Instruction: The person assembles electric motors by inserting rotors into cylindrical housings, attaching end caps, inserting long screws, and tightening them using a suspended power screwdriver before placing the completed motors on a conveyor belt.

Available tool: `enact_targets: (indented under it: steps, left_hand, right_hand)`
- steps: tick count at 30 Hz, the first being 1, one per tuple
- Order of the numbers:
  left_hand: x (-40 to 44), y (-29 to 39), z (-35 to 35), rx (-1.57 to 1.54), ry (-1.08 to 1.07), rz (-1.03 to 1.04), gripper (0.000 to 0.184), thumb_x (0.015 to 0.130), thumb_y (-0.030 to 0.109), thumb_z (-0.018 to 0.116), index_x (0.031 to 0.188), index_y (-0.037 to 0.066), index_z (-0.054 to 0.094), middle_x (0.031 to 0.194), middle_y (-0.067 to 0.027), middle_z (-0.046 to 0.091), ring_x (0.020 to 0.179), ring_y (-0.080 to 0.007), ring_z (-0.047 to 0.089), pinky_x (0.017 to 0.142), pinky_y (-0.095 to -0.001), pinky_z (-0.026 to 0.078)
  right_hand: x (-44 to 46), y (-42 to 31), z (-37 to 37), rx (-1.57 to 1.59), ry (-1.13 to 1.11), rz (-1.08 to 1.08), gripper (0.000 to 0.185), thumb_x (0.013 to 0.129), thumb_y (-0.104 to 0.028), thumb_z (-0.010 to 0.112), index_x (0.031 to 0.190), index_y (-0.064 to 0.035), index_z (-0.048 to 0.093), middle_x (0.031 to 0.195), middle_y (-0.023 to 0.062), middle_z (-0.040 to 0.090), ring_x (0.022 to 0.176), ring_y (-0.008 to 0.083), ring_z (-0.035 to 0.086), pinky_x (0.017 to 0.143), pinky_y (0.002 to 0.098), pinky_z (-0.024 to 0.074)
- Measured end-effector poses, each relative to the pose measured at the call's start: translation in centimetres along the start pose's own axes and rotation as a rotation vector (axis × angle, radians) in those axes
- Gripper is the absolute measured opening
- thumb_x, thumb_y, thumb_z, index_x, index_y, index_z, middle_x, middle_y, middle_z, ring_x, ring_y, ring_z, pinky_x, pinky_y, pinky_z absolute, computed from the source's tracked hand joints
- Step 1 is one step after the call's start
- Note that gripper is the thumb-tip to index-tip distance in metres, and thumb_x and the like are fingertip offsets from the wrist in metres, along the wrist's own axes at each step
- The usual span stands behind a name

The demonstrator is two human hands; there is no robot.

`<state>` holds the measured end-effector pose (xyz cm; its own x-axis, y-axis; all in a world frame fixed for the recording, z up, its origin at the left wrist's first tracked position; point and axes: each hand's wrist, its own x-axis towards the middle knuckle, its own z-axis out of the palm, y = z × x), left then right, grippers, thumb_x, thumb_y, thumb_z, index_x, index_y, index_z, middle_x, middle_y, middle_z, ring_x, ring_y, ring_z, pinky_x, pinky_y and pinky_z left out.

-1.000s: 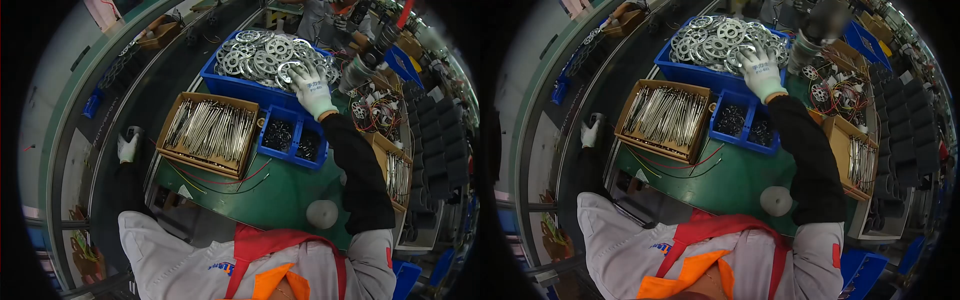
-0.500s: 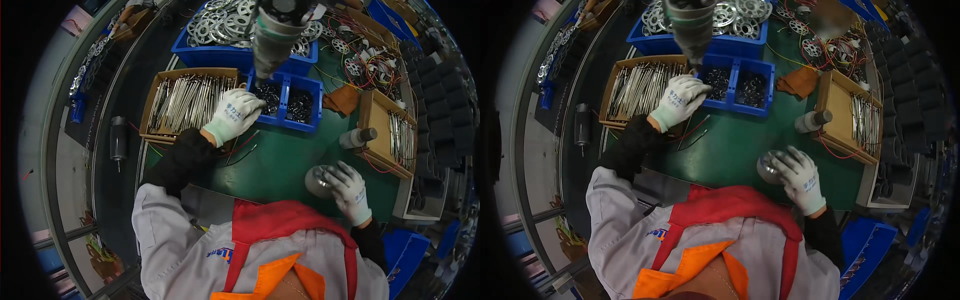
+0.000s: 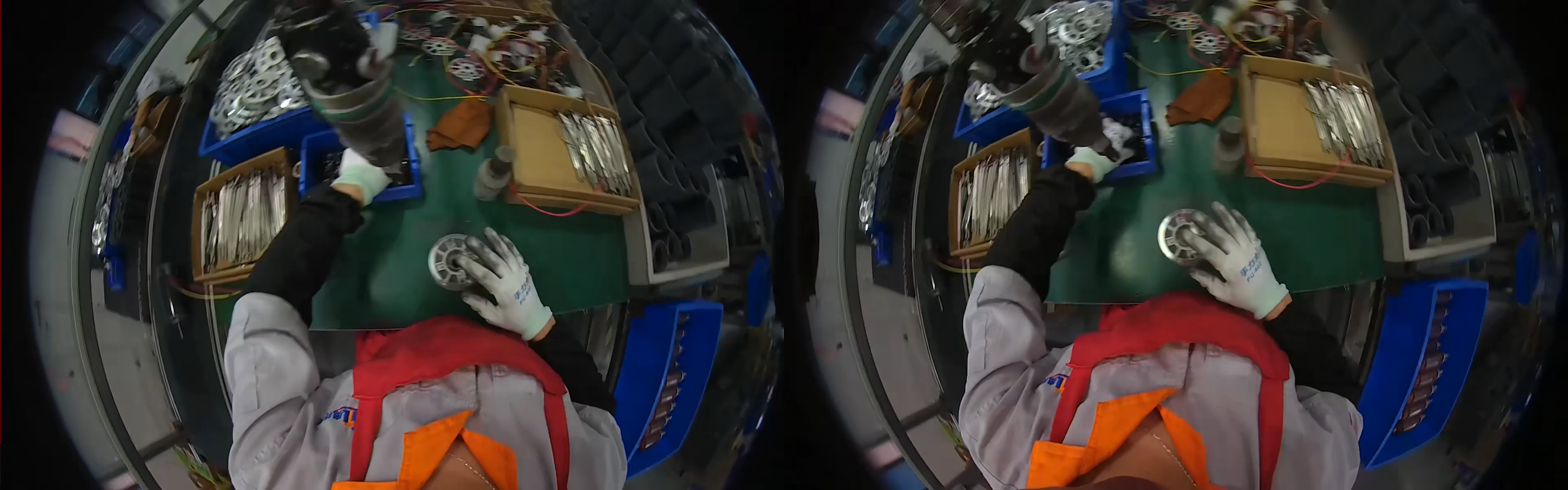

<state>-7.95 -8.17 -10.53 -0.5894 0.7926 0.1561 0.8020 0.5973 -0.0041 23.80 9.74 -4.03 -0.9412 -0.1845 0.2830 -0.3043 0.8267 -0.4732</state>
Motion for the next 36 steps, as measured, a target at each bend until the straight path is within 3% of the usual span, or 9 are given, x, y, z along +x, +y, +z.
enact_targets:
  steps: [4, 6, 9, 11, 14, 22, 26, 31, 36]
  left_hand:
    - [-0.1, 1.4, -4.7, 0.142, -0.274, 0.027, 0.035, 0.079, 0.036, 0.071, 0.107, 0.015, 0.068, 0.094, -0.0086, 0.068, 0.096, -0.0293, 0.061, 0.09, -0.0445, 0.043]
    - [-0.7, -1.3, -1.0, 0.075, 0.079, 0.264, 0.032, 0.076, 0.029, 0.073, 0.103, 0.012, 0.067, 0.095, -0.0068, 0.069, 0.096, -0.0269, 0.062, 0.1, -0.0422, 0.04]
    - [-0.2, -0.8, -2.1, 0.001, -0.031, 0.267, 0.027, 0.078, 0.025, 0.071, 0.101, 0.009, 0.067, 0.097, -0.0075, 0.07, 0.097, -0.0273, 0.062, 0.103, -0.0433, 0.038]
    - [0.1, -1.0, -2.5, 0.022, -0.105, 0.263, 0.02, 0.08, 0.022, 0.069, 0.096, 0.01, 0.067, 0.092, -0.0082, 0.069, 0.093, -0.0286, 0.062, 0.103, -0.0439, 0.038]
    - [0.1, -1.9, -1.4, 0.053, -0.066, 0.258, 0.016, 0.08, 0.019, 0.068, 0.092, 0.01, 0.066, 0.091, -0.0085, 0.069, 0.091, -0.0291, 0.062, 0.103, -0.0443, 0.039]
    - [0.8, 0.4, -3.9, -0.009, -0.192, 0.218, 0.024, 0.072, 0.019, 0.074, 0.091, 0.005, 0.068, 0.091, -0.0104, 0.068, 0.093, -0.0315, 0.061, 0.104, -0.0459, 0.038]
    - [0.2, 0.6, -4.2, -0.098, -0.113, 0.174, 0.017, 0.072, 0.016, 0.073, 0.086, 0.008, 0.069, 0.089, -0.0088, 0.067, 0.093, -0.0294, 0.061, 0.105, -0.0458, 0.037]
    - [-1.1, 2.7, -6.5, -0.146, 0.201, 0.103, 0.012, 0.077, 0.019, 0.073, 0.086, 0.011, 0.072, 0.089, -0.0063, 0.067, 0.089, -0.0274, 0.061, 0.082, -0.04, 0.044]
    - [-4.0, 6.4, -8.3, -0.58, 0.204, -0.273, 0.021, 0.082, 0.02, 0.074, 0.091, 0.001, 0.072, 0.089, -0.0135, 0.071, 0.083, -0.0253, 0.068, 0.076, -0.032, 0.051]
  right_hand:
    - [-4.4, 0.7, -5.4, 0.062, 0.202, 0.061, 0.058, 0.075, -0.018, 0.075, 0.131, -0.0128, 0.057, 0.137, 0.0141, 0.052, 0.127, 0.0396, 0.049, 0.1, 0.0494, 0.044]
    - [-8.6, 2.3, -9.1, -0.032, 0.324, 0.119, 0.052, 0.077, -0.013, 0.071, 0.127, -0.01, 0.06, 0.132, 0.015, 0.056, 0.12, 0.0381, 0.055, 0.093, 0.0448, 0.0501]
    - [-16.9, 2.7, -16.8, -0.324, 0.549, 0.547, 0.041, 0.081, -0.009, 0.065, 0.122, -0.0057, 0.063, 0.126, 0.0147, 0.062, 0.115, 0.0316, 0.06, 0.095, 0.0383, 0.0491]
    - [-23.8, 3.7, -20.0, -0.077, 1.08, 0.933, 0.029, 0.095, -0.012, 0.06, 0.122, -0.0042, 0.065, 0.122, 0.009, 0.065, 0.107, 0.0157, 0.062, 0.093, 0.0277, 0.0472]
    - [-38.7, 5.6, -24.8, -0.165, 1.537, 1.101, 0.034, 0.095, -0.025, 0.062, 0.12, -0.0007, 0.066, 0.112, 0.0073, 0.069, 0.1, 0.0146, 0.062, 0.088, 0.027, 0.0472]
    - [-54.7, 13.8, -21.6, -0.424, 0.264, 2.323, 0.085, 0.087, -0.071, 0.041, 0.133, -0.0011, 0.056, 0.136, 0.0228, 0.054, 0.132, 0.0357, 0.046, 0.11, 0.0411, 0.0353]
    - [-50.2, 15.6, -22.1, -0.523, -0.079, 2.34, 0.091, 0.083, -0.074, 0.046, 0.135, 0.0005, 0.052, 0.144, 0.0234, 0.046, 0.135, 0.0393, 0.041, 0.113, 0.0455, 0.0291]
    - [-46.9, 14.5, -19.7, -0.75, 0.28, 2.124, 0.094, 0.068, -0.047, 0.079, 0.135, 0.006, 0.041, 0.131, 0.0253, 0.054, 0.121, 0.0397, 0.053, 0.102, 0.0435, 0.0432]
    - [-57.4, 20.5, -18.1, -0.53, 0.489, 1.971, 0.086, 0.076, -0.043, 0.075, 0.135, 0.0063, 0.036, 0.125, 0.0285, 0.058, 0.113, 0.0408, 0.058, 0.096, 0.0429, 0.0462]
